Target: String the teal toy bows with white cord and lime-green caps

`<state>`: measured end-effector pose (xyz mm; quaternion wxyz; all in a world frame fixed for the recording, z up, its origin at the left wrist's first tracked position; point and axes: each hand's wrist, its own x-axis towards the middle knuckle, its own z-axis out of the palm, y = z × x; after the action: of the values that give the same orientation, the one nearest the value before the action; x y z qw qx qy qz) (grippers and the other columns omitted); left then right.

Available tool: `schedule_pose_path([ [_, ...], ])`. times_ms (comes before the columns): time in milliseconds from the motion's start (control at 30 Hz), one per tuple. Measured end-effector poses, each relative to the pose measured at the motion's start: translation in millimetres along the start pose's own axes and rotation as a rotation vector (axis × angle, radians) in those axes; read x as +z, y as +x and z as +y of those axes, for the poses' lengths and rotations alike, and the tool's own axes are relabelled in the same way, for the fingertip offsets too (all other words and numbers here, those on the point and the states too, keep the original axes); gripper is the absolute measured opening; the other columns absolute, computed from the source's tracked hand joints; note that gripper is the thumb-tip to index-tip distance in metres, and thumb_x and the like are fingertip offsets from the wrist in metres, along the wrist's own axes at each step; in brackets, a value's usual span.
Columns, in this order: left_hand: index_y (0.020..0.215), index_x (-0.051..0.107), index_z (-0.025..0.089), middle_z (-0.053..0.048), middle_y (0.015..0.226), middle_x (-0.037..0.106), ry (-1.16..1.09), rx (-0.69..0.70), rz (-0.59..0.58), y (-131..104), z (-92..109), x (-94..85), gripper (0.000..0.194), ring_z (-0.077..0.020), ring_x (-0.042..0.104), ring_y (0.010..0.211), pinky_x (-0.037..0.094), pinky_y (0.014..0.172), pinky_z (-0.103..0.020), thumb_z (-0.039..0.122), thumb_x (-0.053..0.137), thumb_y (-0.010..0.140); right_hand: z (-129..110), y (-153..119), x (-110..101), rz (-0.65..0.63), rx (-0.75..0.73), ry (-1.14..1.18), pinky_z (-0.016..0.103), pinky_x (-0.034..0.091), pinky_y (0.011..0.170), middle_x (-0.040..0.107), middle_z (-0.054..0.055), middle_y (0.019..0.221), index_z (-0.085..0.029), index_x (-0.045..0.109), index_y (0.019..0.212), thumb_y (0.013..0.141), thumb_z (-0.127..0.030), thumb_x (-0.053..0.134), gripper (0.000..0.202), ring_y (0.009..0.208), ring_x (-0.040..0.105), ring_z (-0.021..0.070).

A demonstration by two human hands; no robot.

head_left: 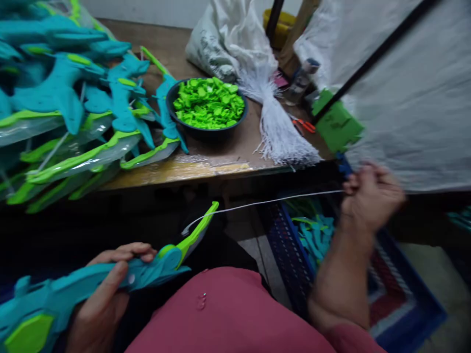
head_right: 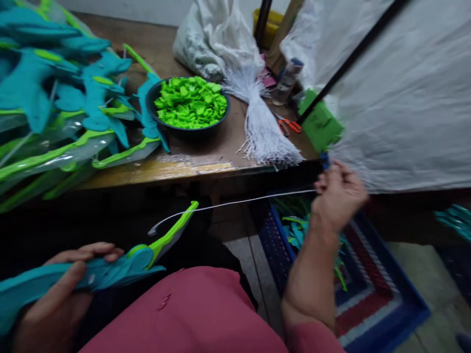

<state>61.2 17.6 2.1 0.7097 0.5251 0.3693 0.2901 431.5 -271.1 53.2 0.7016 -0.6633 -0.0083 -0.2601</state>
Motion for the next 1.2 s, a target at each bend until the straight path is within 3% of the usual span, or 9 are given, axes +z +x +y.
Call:
schedule_pose_path([
  [67,0.085,0.069,0.023,-0.003,0.092,0.073,0.012,0.038,0.127,-2,19,-2.2,0.012,-0.0207,0.070,0.086,0.063,0.088,-0.037,0.030,0.078,0.081,-7,-11,-8,0.036,-0.152,-0.067,0.028,0.027,0.044,0.048,-0.003,0.056,-0.020,0.076,0.077,0.072,-0.019,0.071,0.007,0.047,0.043,0.0098],
  [133,0.083,0.068,0.022,-0.002,0.085,0.070,0.028,0.075,0.174,-1,26,-5.0,0.011,-0.0192,0.068,0.082,0.063,0.088,-0.036,0.029,0.076,0.081,-10,-34,-8,-0.070,-0.238,-0.253,0.033,0.032,0.050,0.054,0.000,0.061,-0.024,0.080,0.086,0.080,-0.023,0.069,0.012,0.051,0.048,0.0134],
  [233,0.083,0.067,0.022,-0.001,0.083,0.067,0.019,0.058,0.204,0,23,-8.9,0.009,-0.0183,0.064,0.080,0.061,0.090,-0.037,0.028,0.074,0.083,-6,-91,9,-0.435,-0.249,-0.512,0.038,0.044,0.063,0.063,0.002,0.076,-0.029,0.075,0.092,0.092,-0.029,0.063,0.011,0.067,0.059,0.0199],
  [333,0.082,0.065,0.020,0.000,0.080,0.065,-0.019,0.009,0.259,1,17,-9.5,0.009,-0.0173,0.061,0.078,0.060,0.089,-0.037,0.024,0.073,0.082,11,-156,39,-0.809,-0.181,-0.438,0.033,0.049,0.069,0.064,0.001,0.081,-0.025,0.067,0.086,0.097,-0.026,0.058,0.015,0.076,0.063,0.0182],
  [433,0.081,0.063,0.019,0.000,0.078,0.063,-0.010,-0.006,0.294,2,17,-9.0,0.009,-0.0168,0.059,0.076,0.058,0.090,-0.039,0.022,0.072,0.082,31,-202,65,-1.007,-0.185,-0.337,0.029,0.049,0.068,0.064,0.003,0.085,-0.022,0.064,0.088,0.100,-0.021,0.050,0.019,0.078,0.063,0.0161],
  [533,0.081,0.064,0.020,0.000,0.077,0.065,0.029,0.041,0.269,3,20,-10.0,0.009,-0.0180,0.060,0.076,0.059,0.089,-0.040,0.021,0.072,0.080,45,-220,82,-1.060,-0.245,-0.348,0.028,0.047,0.069,0.064,0.004,0.087,-0.021,0.065,0.090,0.101,-0.019,0.049,0.019,0.078,0.062,0.0159],
  [700,0.078,0.067,0.020,0.000,0.074,0.066,0.036,0.078,0.197,5,23,-12.6,0.008,-0.0186,0.061,0.075,0.061,0.084,-0.036,0.021,0.074,0.079,51,-221,95,-1.107,-0.335,-0.414,0.028,0.046,0.070,0.063,0.005,0.089,-0.021,0.066,0.091,0.102,-0.020,0.048,0.021,0.076,0.061,0.0154],
  [1200,0.079,0.069,0.022,0.000,0.075,0.067,0.020,0.124,0.126,6,17,-20.1,0.006,-0.0189,0.062,0.074,0.062,0.083,-0.036,0.022,0.075,0.079,59,-229,100,-1.058,-0.588,-0.573,0.026,0.044,0.068,0.063,0.005,0.088,-0.017,0.066,0.090,0.103,-0.016,0.045,0.024,0.076,0.060,0.0145],
])
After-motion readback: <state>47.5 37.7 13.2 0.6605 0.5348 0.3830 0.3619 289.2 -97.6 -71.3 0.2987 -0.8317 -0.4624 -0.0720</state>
